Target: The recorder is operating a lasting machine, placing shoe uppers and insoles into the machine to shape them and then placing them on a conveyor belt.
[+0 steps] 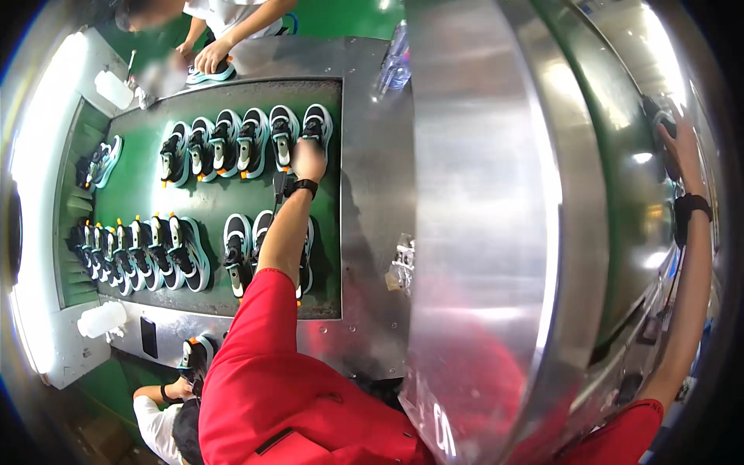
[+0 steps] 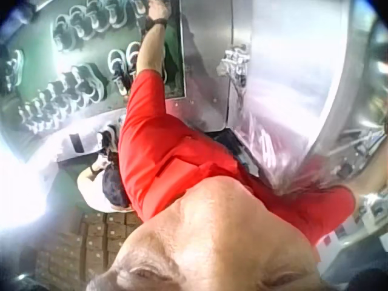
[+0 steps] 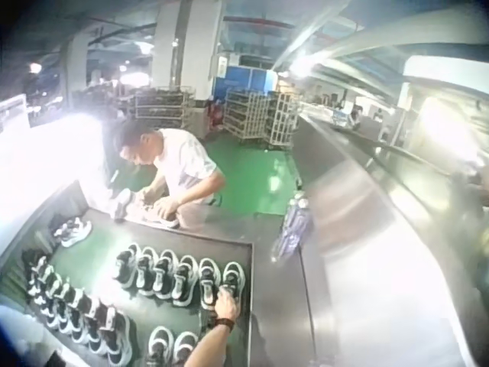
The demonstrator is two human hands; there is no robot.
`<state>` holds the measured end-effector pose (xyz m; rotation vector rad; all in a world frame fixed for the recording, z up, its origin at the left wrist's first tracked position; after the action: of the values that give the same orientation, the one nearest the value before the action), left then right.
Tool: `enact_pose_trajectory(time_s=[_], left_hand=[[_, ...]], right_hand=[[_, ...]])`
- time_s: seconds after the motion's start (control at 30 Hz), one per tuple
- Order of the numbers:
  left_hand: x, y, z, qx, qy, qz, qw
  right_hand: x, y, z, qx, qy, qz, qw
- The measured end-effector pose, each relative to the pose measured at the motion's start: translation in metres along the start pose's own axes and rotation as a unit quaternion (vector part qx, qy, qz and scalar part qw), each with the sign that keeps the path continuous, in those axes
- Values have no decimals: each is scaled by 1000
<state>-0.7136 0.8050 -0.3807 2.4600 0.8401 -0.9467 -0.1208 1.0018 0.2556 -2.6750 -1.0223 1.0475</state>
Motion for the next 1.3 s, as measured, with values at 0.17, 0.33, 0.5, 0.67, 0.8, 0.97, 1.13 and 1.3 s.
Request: enact_pose_trajectory(time_s=[0.17,0.33,0.5,0.67,0.8,0.97,1.13,1.3], left_hand=[[-18,6,38,36,66,-35,997],[-13,73,18,98,239,-27,966],[-71,225,55,-27,468,195,861],[-136,364,-30,276,98,489,822],[-162,441,-108,227,177,589,755],[-207,498,-209,295,272,679,614],[-164,603,-285,-31,364,867,337],[-226,785,-304,-116,254,959,46]], right_hand=[[32,-25,31,16,-145,64,987],[30,25,-88,76,53,27,995],[13,35,17,193,-294,111,929],[-153,87,80,207,-392,-115,889],[-227,180,30,317,-547,-127,764],[-327,337,13,374,-600,-251,661],[-381,513,43,392,-589,-232,668],[-423,674,104,575,-545,-203,575]])
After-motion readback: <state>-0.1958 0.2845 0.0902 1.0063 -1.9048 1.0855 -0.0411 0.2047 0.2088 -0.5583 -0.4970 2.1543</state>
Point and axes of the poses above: each hand's wrist, its own y-axis away from the middle knuckle, its own x-axis out of the palm, z = x × y, the point moved 4 cm from there along -y, towards the middle knuckle, and after that the axes turned 4 degrees about y, right-handed, at the moved point
